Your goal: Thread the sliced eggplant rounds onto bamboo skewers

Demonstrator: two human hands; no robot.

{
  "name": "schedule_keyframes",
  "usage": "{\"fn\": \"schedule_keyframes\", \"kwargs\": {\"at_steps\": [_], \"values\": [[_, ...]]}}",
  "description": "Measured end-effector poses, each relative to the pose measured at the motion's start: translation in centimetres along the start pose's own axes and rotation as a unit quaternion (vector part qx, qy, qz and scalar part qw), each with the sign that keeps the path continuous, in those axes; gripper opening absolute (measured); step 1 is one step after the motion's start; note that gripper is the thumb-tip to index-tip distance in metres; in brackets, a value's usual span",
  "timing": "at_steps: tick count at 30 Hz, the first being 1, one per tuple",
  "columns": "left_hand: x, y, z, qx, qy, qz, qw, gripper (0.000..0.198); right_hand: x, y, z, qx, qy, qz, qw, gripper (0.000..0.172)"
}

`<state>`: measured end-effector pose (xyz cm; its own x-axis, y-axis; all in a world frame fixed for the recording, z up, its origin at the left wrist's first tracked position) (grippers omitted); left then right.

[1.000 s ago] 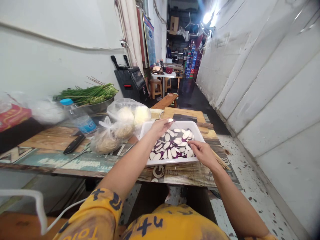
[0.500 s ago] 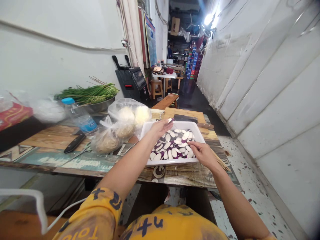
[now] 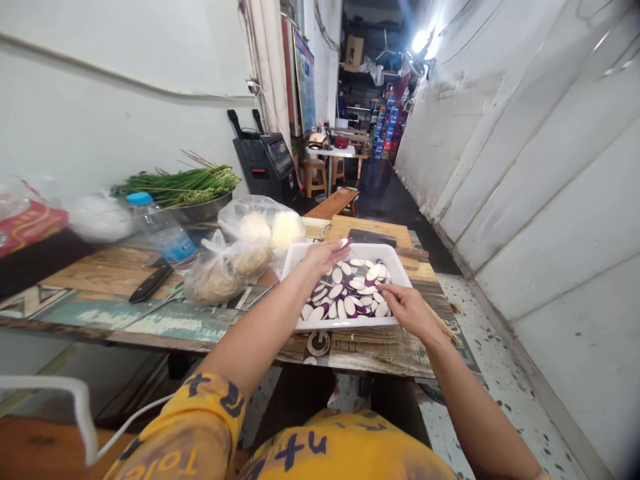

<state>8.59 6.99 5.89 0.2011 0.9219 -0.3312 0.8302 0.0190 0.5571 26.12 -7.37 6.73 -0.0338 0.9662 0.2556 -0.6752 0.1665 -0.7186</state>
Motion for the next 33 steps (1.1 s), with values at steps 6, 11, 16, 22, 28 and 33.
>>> {"fn": "schedule_keyframes", "kwargs": {"at_steps": [6, 11, 16, 22, 28, 33], "values": [[-0.1, 0.3, 0.4, 0.038, 0.006, 0.034, 0.999, 0.007, 0.0, 0.1, -0.2, -0.008, 0.002, 0.001, 1.0, 0.035], [-1.0, 1.0, 1.2, 0.071, 0.003, 0.046, 0.996, 0.005, 0.0, 0.3, -0.4, 0.005, 0.001, -0.012, 1.0, 0.035], [-2.7, 2.6, 3.1, 0.156, -0.058, 0.133, 0.977, 0.005, 0.1, 0.4, -0.6, 0.011, 0.014, -0.048, 0.999, 0.034], [-2.4, 2.1, 2.2, 0.438, 0.136, 0.107, 0.882, 0.022, -0.2, -0.1, -0.7, 0.033, 0.034, -0.112, 0.993, 0.036], [-3.3, 2.2, 2.9, 0.801, 0.212, 0.151, 0.539, 0.016, -0.3, -0.1, -0.8, 0.032, 0.039, -0.122, 0.991, 0.037], [-2.7, 2.4, 3.0, 0.714, 0.205, 0.14, 0.655, 0.008, -0.3, -0.1, -0.6, 0.043, 0.02, -0.111, 0.993, 0.038]]}}
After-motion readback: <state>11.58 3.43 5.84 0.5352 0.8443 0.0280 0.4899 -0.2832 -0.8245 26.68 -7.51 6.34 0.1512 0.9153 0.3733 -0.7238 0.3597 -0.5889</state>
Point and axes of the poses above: each hand's wrist, its own x-axis towards the middle knuckle, its own y-axis out of the palm, z = x × y, the point moved 3 cm from there along x, towards the middle knuckle, and after that the axes turned 1 degree about x, right-handed, at the moved point
